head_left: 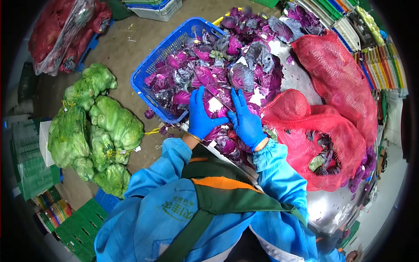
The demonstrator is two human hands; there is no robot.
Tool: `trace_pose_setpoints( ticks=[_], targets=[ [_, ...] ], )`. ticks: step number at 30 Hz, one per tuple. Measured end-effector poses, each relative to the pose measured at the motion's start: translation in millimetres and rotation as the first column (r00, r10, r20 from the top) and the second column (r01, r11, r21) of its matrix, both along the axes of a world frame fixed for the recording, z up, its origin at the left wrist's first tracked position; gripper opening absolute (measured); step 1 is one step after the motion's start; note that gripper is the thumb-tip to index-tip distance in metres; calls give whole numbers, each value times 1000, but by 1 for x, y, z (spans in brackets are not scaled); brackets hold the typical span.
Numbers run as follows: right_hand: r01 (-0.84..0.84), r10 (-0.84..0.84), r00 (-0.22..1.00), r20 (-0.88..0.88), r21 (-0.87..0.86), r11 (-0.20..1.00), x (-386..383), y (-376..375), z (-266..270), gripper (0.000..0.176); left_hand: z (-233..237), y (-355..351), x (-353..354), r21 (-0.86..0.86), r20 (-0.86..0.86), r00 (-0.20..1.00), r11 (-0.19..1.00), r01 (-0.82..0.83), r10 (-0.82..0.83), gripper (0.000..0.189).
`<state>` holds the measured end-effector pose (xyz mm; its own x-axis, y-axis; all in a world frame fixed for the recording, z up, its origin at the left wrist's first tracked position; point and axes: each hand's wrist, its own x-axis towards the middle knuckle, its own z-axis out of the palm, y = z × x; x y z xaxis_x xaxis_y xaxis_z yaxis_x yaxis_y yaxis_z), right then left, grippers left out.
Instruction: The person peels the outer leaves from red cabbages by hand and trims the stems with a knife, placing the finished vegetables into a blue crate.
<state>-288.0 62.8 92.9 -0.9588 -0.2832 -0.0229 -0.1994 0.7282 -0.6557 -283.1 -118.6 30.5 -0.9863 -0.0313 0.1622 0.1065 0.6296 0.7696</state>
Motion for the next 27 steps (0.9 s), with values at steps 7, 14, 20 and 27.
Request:
trace_pose_setpoints(
  ticks=[7,14,20,27],
  targets=[
    [125,-118,990,-82,95,988,-20,-12,-28,53,7,8,1,-23,51,998,999,-46,47,130],
    [204,-211,974,-77,-93,975,-44,-13,-13,49,3,6,3,-31,-30,1000,999,-8,7,129],
    [298,-303,947,105,64,953,-97,-7,-39,39,-2,-9,-1,48,-75,995,997,68,-64,117],
    [19,-47,956,290,98,995,-106,33,-56,44,1,-21,4,80,-98,978,978,195,-186,112]
  ],
)
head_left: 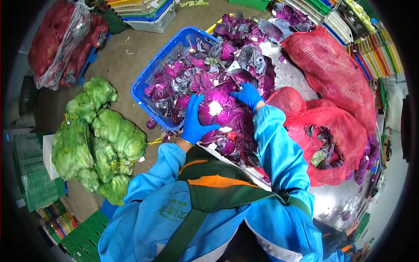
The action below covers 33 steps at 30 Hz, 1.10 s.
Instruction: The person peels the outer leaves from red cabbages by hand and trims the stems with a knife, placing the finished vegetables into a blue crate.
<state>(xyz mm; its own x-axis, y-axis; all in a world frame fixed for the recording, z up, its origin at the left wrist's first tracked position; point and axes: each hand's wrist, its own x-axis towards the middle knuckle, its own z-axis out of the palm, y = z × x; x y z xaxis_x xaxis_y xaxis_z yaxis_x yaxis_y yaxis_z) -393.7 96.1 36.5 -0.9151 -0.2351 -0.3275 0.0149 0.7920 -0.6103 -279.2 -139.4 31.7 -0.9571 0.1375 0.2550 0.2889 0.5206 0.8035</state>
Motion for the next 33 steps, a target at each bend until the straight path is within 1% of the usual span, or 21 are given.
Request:
trace_pose_setpoints(
  ticks=[1,2,4,5,6,8,9,10,12,14,16,18,20,22,24,26,28,29,30,32,33],
  targets=[
    [65,-54,994,-97,121,991,8,-5,-4,40,3,3,2,-41,-5,1000,999,-23,22,114],
    [147,-138,987,-80,127,981,20,-18,14,33,17,9,0,-42,-4,1000,999,-16,15,114],
    [243,-229,954,-195,47,969,39,-36,26,29,41,27,-4,-301,-71,995,950,-86,68,117],
    [231,-227,942,-246,-14,973,48,-43,42,26,40,37,-3,-429,28,989,896,-117,143,116],
    [225,-223,946,-237,-16,974,49,-42,37,26,27,35,-3,-403,-23,986,901,-158,163,114],
    [308,-311,909,-276,-56,950,45,-32,29,21,23,15,-6,-365,-5,999,930,-47,49,114],
    [321,-317,932,-178,-3,947,37,-20,27,21,21,4,-3,-370,5,998,928,-51,57,114],
    [385,-385,920,-75,-17,923,29,-7,13,26,19,-7,-1,-264,-24,1000,965,-8,2,114],
    [403,-393,909,-138,54,914,27,12,-29,29,15,-30,-6,-162,-74,996,986,38,-50,114],
    [406,-397,911,-112,70,911,26,13,-34,29,11,-51,-2,106,135,991,994,5,-19,112],
    [412,-406,910,-81,87,907,33,6,-36,31,7,-62,-5,173,201,980,985,-26,-9,109],
    [450,-470,824,-317,-139,882,45,-9,-2,46,8,-64,-12,239,280,959,971,-28,-42,107],
    [324,-407,852,-330,-278,904,63,-28,37,64,7,-54,-15,267,282,959,963,-45,-33,105],
    [330,-422,905,58,-723,607,87,-56,24,68,1,-46,-18,230,251,964,962,-144,84,103],
    [324,-315,943,110,-529,784,99,-67,8,65,3,-45,-20,267,237,967,952,-153,89,100],
    [360,-368,924,107,-568,740,99,-71,-5,56,5,-53,-20,238,214,976,967,-88,36,98],
    [413,-238,910,340,-680,606,100,-69,-2,50,4,-55,-17,230,210,977,970,-80,31,97],
    [370,-317,923,219,-735,568,103,-72,7,40,0,-55,-16,321,209,978,944,-78,10,97],
    [375,-320,921,223,-731,570,103,-70,15,40,-2,-52,-15,412,210,978,908,-79,-11,96],
    [327,-455,890,-17,-670,666,102,-65,29,27,0,-41,-13,523,242,969,849,-84,-54,95],
    [363,-504,862,-45,-639,678,104,-63,37,21,5,-35,-14,570,262,960,819,-71,-100,94]
  ],
)
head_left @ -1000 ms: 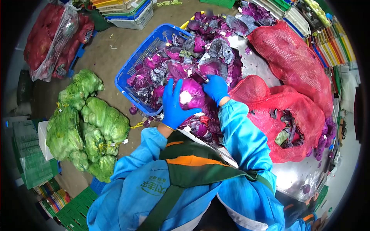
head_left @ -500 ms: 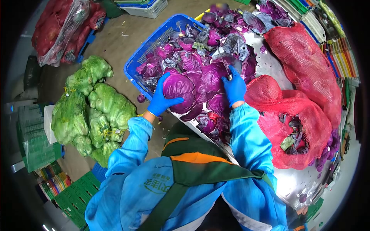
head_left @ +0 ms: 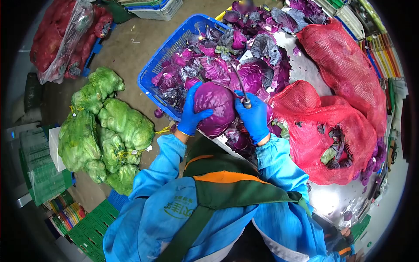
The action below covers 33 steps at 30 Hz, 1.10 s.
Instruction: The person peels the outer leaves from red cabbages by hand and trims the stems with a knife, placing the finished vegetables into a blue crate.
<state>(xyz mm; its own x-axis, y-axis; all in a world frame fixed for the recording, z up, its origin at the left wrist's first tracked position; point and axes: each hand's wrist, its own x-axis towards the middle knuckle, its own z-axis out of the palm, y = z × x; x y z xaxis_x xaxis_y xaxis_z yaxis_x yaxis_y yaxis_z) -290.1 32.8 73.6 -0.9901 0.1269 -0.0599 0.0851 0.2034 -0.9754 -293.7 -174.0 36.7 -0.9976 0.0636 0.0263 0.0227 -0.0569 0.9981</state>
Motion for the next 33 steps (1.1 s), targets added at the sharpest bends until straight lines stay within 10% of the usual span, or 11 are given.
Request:
trace_pose_setpoints(
  ticks=[3,5,9,11,14,18,20,22,28,33],
  targets=[
    [-14,20,997,81,-74,997,10,4,9,22,6,6,-6,-16,40,998,999,41,-40,89],
    [-24,21,998,57,62,998,12,8,0,21,3,14,-5,-413,-12,998,909,52,-62,86],
    [201,-237,968,82,313,928,-11,73,-2,20,-14,3,2,-217,26,1000,976,-5,10,86],
    [112,-175,968,178,316,942,-14,73,4,33,-12,2,-1,-241,9,1000,970,29,-27,87],
    [24,38,992,-124,465,885,-17,47,21,70,-2,9,-1,-433,-68,988,896,99,-142,87],
    [-232,182,967,176,330,915,-7,55,-38,47,-17,-8,-8,-99,234,972,994,55,-31,87],
    [-24,-139,961,241,568,823,4,66,-46,33,-31,-29,-10,202,375,924,979,-4,-74,71],
    [149,-234,961,146,442,885,22,83,-38,19,-31,-41,-7,396,421,904,912,-110,-74,67],
    [-68,50,997,52,437,897,71,49,-67,68,-9,-51,-8,727,459,882,616,-302,-109,65],
    [-74,75,997,15,453,888,3,-18,-88,69,-23,-51,-17,823,331,942,505,-260,-54,66]
  ],
)
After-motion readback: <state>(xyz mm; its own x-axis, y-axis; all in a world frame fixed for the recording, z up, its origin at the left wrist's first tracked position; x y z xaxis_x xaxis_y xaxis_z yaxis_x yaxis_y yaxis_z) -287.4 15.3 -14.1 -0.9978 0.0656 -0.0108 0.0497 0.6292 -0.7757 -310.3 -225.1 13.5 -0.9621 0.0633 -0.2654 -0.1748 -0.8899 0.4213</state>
